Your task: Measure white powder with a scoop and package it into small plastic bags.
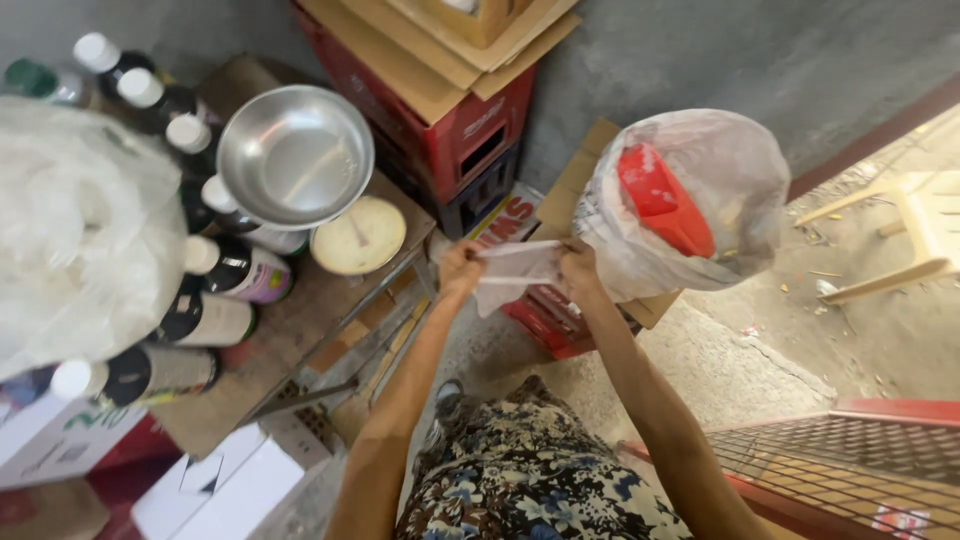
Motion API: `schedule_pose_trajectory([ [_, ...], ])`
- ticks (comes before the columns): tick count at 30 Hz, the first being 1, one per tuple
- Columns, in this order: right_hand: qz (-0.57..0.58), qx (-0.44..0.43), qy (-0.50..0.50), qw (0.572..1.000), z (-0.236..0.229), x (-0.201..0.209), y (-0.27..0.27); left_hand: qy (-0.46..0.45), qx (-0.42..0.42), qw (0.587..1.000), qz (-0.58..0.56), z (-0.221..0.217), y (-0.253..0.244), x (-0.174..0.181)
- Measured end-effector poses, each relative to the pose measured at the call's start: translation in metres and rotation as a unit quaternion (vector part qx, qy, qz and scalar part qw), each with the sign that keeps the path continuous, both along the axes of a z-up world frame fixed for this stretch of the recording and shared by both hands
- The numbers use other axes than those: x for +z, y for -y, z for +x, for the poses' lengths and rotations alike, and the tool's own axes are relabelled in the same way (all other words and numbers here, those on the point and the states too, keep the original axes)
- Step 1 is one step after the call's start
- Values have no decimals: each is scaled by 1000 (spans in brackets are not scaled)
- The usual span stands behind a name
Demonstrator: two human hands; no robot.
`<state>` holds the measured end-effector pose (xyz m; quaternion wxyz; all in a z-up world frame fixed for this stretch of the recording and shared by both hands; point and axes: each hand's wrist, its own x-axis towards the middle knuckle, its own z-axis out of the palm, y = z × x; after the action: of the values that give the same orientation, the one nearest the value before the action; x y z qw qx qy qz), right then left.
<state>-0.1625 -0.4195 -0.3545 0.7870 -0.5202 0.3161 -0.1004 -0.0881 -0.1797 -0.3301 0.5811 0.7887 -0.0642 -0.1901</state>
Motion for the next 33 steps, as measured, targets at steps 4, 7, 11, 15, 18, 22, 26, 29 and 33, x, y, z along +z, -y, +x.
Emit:
schedule_pose_trajectory([
  [4,-331,-44,124,934,-16,108,-35,277,54,959,0,5,7,101],
  [7,-525,-126,164,825,-37,161,-69,386,98,915,-67,-23,6,144],
  [11,-524,-111,149,831,-69,86,-100,422,-50,891,159,-37,-37,-47],
  [15,-315,-44,57,946,-41,70,-82,352,-184,859,324,-1,-46,-173],
  [18,-126,34,-49,990,-67,37,-95,131,-106,941,293,-50,-62,-172],
  [22,73,120,-155,978,-57,-143,-75,-335,105,930,-107,-49,-54,-163],
  [26,399,143,13,905,-57,-111,-52,-405,73,816,-406,-35,-71,-174],
  [29,423,83,49,901,-52,-37,-36,-412,80,760,-497,-28,-69,-111],
  [33,512,98,190,832,-45,-94,-12,-384,54,813,-434,-39,-61,-31],
])
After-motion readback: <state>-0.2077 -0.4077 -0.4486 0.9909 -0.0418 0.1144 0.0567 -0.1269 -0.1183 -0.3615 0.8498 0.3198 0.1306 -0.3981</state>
